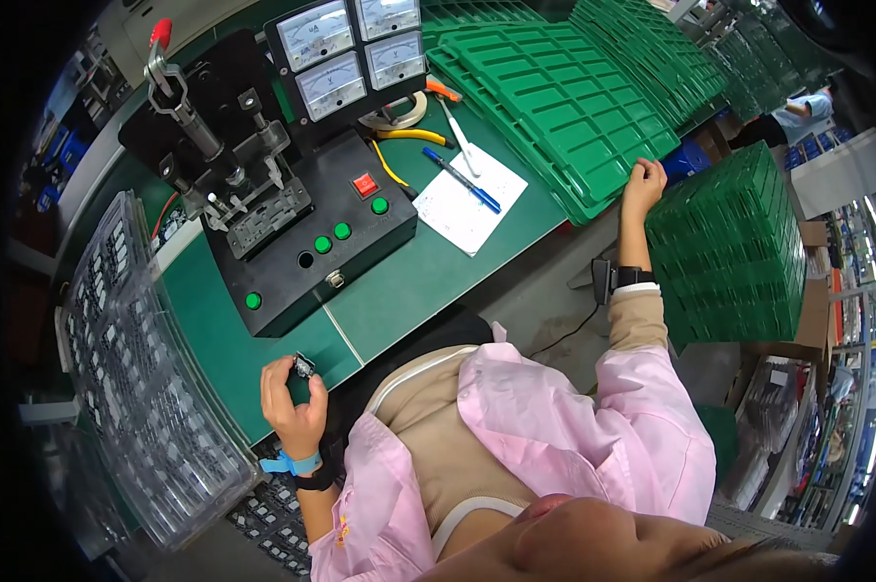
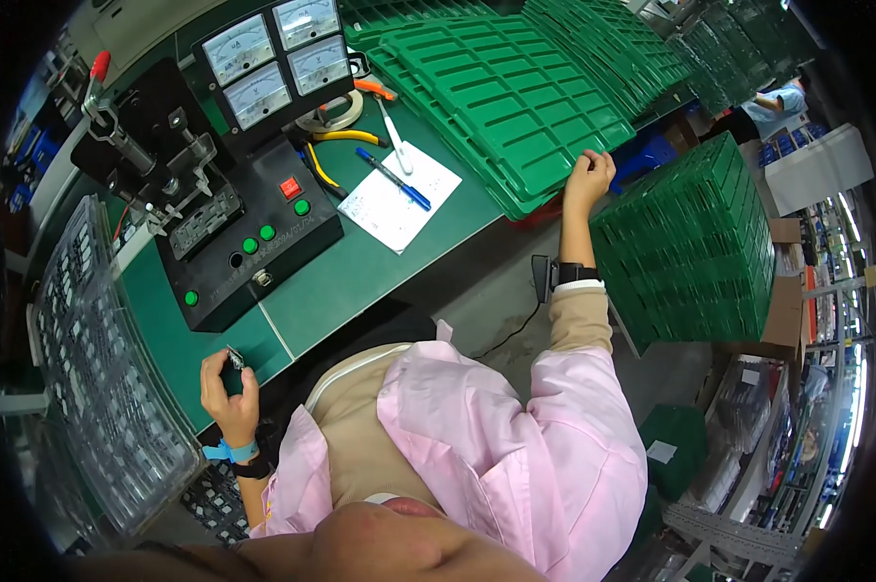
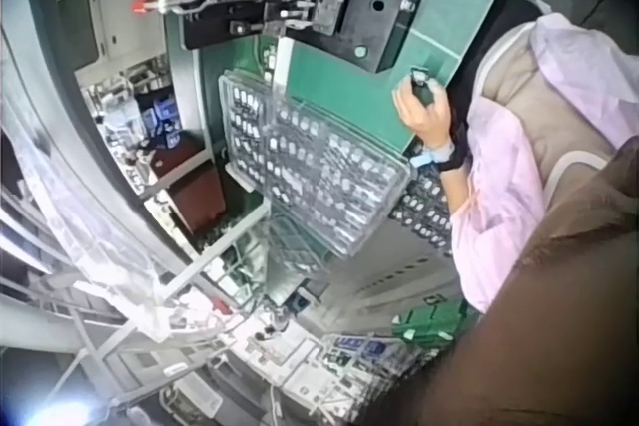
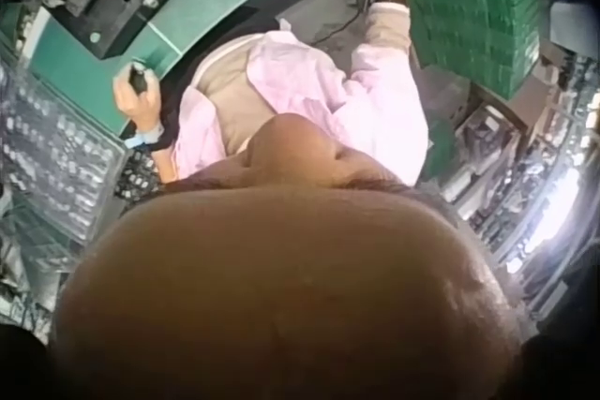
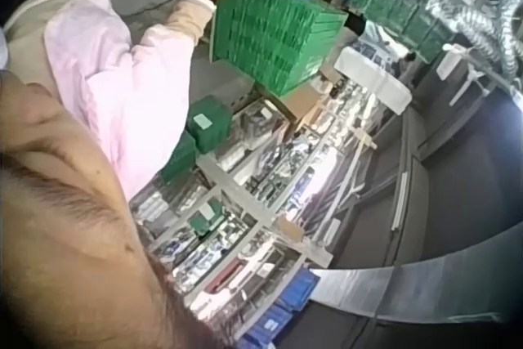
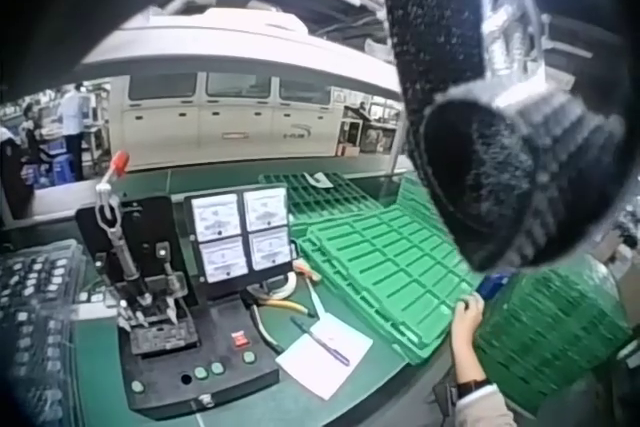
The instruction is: Testing electronic components using a specialized fixture and sorting them into storage trays.
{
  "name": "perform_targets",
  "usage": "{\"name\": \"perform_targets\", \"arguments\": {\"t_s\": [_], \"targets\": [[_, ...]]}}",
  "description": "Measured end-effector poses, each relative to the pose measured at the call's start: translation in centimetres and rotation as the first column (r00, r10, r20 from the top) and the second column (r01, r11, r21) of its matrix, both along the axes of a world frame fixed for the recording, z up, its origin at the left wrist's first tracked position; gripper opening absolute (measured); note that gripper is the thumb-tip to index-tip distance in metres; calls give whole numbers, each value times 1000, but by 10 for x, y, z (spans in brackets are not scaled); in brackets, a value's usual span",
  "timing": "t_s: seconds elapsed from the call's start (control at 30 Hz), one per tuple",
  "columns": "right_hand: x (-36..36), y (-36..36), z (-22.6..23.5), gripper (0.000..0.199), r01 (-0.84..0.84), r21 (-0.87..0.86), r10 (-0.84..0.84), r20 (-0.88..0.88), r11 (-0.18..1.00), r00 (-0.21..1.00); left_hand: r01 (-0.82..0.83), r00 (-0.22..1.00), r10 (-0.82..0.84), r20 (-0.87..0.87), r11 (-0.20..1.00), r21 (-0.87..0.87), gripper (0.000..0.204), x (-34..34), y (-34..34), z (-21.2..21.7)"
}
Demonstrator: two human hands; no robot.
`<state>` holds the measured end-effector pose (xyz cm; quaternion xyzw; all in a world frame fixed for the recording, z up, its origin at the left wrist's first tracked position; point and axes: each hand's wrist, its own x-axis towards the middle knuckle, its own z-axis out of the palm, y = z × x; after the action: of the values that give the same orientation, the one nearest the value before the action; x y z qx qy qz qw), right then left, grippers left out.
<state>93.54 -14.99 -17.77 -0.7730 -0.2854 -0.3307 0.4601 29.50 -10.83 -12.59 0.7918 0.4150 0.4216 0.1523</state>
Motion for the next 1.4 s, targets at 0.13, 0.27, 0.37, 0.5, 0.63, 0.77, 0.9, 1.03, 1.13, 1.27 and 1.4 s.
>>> {"name": "perform_targets", "arguments": {"t_s": [0.13,0.27,0.37,0.5,0.63,0.77,0.9,1.03,1.13,1.27,1.4], "targets": [[-28,7,4,32,-130,209,187,-278,969,942,-29,999,29,14,1000,-8,33,-2,-2,1],[-70,21,14,43,-158,550,479,-509,820,715,-12,1000,12,6,1000,-11,33,0,0,-1],[-74,41,7,54,-153,756,632,-397,636,665,19,1000,-18,-11,1000,12,33,-1,1,2],[-61,53,-7,61,-158,477,379,-412,864,829,34,999,-32,-27,998,57,32,6,2,1],[-80,45,10,57,-91,547,372,-429,832,823,26,1000,-25,13,1000,-10,31,-3,-4,-5],[-215,15,77,35,-500,516,658,-180,696,731,66,997,-63,44,994,-88,30,6,0,13],[-328,6,129,33,-983,-165,995,-78,-79,-67,245,960,-249,-126,968,-49,30,53,-7,59],[-364,24,125,34,-956,-280,991,72,-87,-112,271,961,-266,-76,960,68,32,71,5,73],[-364,17,108,38,-999,27,990,-140,-19,-23,82,996,-83,26,996,44,34,59,-4,79],[-388,26,121,42,-967,-250,998,24,-54,-62,116,974,-69,216,969,-218,37,52,-7,79],[-400,36,122,38,-980,-197,983,182,41,5,234,891,-73,449,920,-314,37,51,-7,72]]}}
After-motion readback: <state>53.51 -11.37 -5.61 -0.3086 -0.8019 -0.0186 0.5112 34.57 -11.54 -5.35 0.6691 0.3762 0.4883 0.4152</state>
